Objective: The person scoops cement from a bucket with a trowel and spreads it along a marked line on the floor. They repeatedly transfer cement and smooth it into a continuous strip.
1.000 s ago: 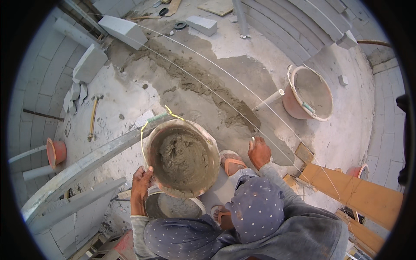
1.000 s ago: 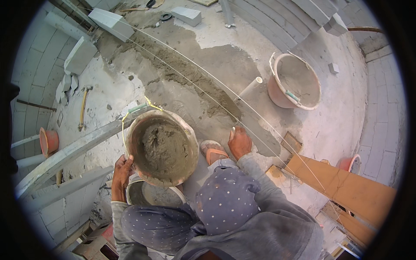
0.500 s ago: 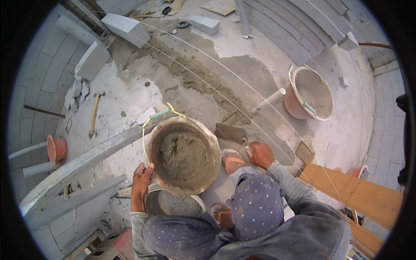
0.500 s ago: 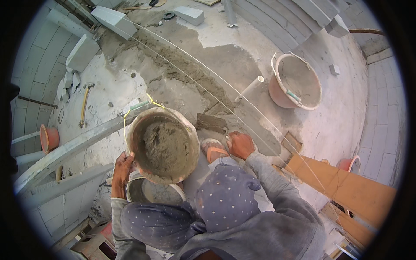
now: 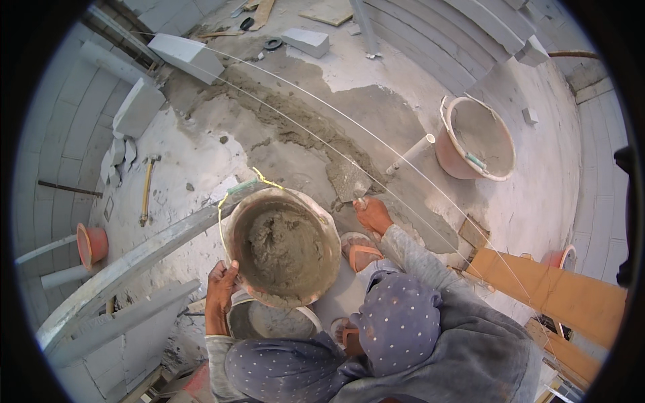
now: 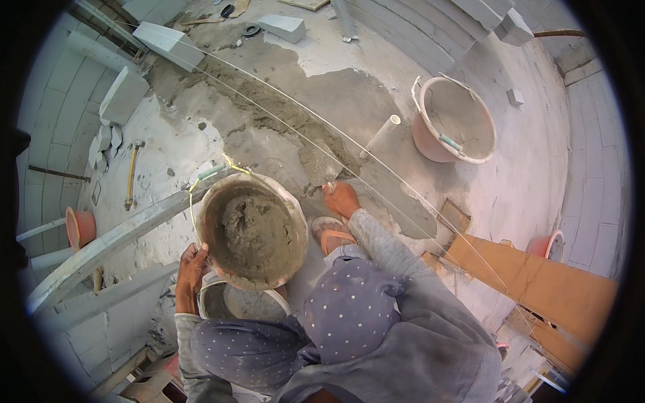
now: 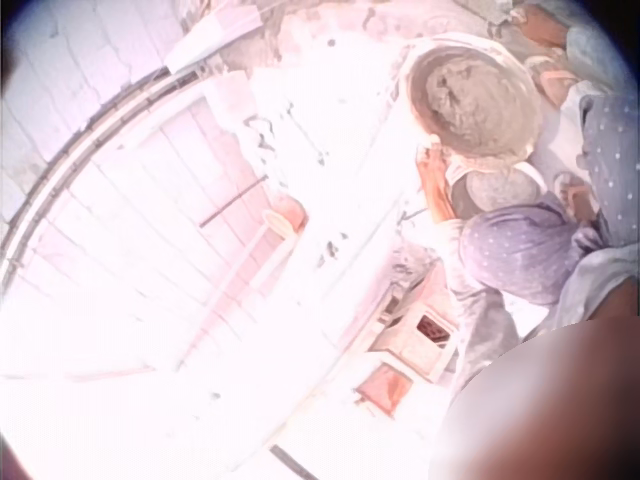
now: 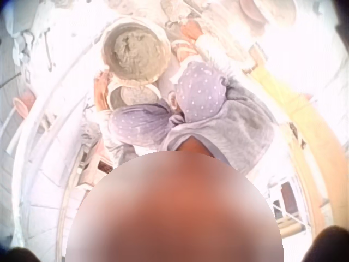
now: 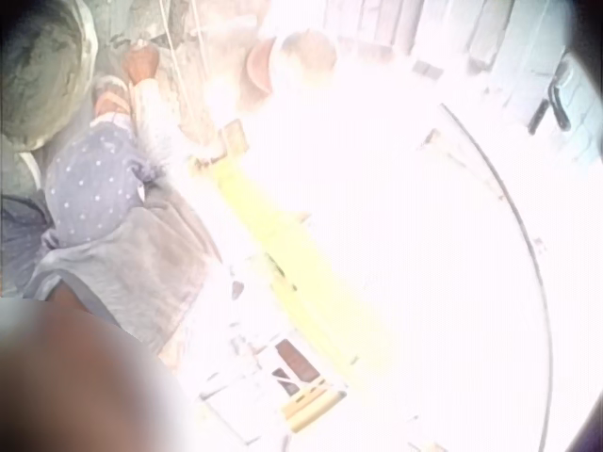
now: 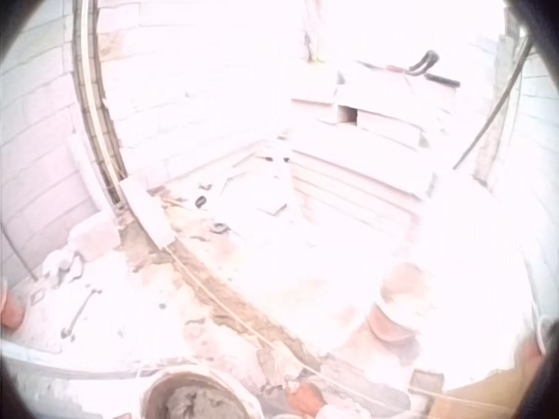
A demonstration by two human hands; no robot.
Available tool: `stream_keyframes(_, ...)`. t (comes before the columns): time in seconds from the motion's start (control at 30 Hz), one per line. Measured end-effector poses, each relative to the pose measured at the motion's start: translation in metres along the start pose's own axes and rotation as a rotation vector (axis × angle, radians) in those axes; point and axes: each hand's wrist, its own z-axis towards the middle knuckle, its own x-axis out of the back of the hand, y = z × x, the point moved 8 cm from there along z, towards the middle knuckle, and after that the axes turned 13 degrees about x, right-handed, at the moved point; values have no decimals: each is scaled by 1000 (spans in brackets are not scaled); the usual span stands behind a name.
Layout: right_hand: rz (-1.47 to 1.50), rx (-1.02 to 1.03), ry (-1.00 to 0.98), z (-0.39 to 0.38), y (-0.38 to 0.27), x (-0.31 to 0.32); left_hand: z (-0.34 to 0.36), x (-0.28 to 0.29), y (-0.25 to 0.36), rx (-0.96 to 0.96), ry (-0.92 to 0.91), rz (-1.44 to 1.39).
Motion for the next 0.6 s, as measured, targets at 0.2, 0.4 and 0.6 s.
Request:
stream_keyframes(0.2, 432, -600, -16, -63, 57, 4, -4, 0, 3, -16, 26, 4)
stream_keyframes(0.4, 410, -568, -47, -102, 91, 14, -3, 0, 2, -19, 20, -27)
stream_keyframes(0.6, 552, -638, -51, -147, 123, 13, -4, 3, -4, -14, 13, -19)
